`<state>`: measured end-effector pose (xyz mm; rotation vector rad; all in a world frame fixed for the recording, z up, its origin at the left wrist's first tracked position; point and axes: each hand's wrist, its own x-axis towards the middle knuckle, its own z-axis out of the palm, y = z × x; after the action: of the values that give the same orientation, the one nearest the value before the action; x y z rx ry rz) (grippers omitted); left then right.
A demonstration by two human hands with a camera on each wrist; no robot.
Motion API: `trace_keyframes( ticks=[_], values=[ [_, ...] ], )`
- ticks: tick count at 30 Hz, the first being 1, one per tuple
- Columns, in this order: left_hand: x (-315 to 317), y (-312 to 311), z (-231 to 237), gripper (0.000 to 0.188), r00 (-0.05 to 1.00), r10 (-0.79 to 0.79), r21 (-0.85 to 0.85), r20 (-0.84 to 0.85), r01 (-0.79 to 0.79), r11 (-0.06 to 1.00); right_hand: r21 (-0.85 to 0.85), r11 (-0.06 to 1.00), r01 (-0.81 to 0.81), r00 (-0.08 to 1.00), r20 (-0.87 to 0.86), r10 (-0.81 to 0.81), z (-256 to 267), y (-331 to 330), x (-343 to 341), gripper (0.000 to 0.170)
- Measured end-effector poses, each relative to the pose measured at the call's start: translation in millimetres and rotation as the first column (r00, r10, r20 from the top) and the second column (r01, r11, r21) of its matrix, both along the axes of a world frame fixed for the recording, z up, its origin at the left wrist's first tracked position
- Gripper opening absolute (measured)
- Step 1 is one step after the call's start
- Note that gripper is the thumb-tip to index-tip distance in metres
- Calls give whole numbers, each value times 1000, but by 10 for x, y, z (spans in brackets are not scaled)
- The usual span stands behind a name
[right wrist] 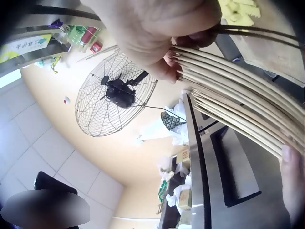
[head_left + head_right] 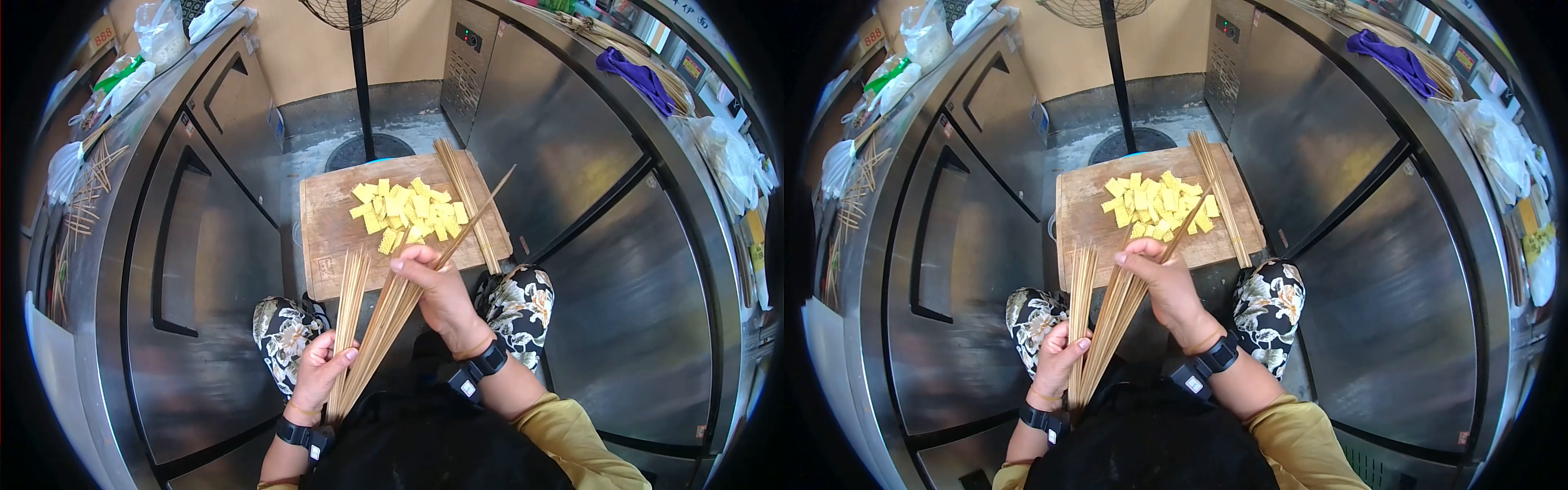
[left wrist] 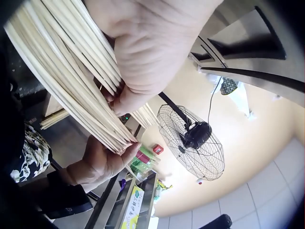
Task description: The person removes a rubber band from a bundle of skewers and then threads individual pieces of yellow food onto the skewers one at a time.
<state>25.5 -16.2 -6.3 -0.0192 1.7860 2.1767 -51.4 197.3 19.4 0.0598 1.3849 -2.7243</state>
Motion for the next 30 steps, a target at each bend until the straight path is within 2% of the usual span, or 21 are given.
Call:
trace_keyframes(
  ticks=[1, 4, 5, 10, 14, 17, 22, 24, 27, 30],
  values=[
    [1, -2, -8, 13, 1000, 1, 6, 3, -1, 1000, 4, 998, 56, 998, -28, -56, 17, 11, -23, 4],
    [-7, -17, -26, 12, 1000, 6, 22, 4, -6, 1000, -58, 995, 76, 997, 9, -75, 118, 186, -74, 4],
    [-11, -29, -33, 12, 1000, 9, 27, 3, -9, 1000, -81, 990, 113, 991, -58, -118, 118, 227, -97, 3],
    [-23, -92, -106, 12, 997, 72, 5, -9, -72, 997, -220, 953, 208, 952, -177, -249, 194, 596, -191, 8],
    [-36, -119, -126, 12, 994, 111, 40, 16, -112, 993, -256, 929, 267, 938, -151, -311, 158, 635, -185, 10],
    [-43, -130, -116, 12, 992, 126, 35, 13, -127, 991, -105, 962, 253, 956, -127, -265, 143, 651, -190, 16],
    [-19, -105, -89, 12, 992, 127, 18, -11, -126, 992, 167, 985, 37, 999, 6, -39, 182, 317, -78, 29],
    [-5, -96, -76, 12, 993, 114, -1, -15, -114, 994, 185, 979, -83, 997, 22, 80, 163, 195, -65, 26],
    [12, -88, -62, 12, 994, 113, -17, -12, -113, 993, 225, 966, -128, 992, 24, 126, 135, 130, -64, 22],
    [13, -84, -63, 12, 992, 123, -7, -7, -123, 992, 198, 975, -103, 994, 47, 95, 82, 154, -63, 16]
  ],
)
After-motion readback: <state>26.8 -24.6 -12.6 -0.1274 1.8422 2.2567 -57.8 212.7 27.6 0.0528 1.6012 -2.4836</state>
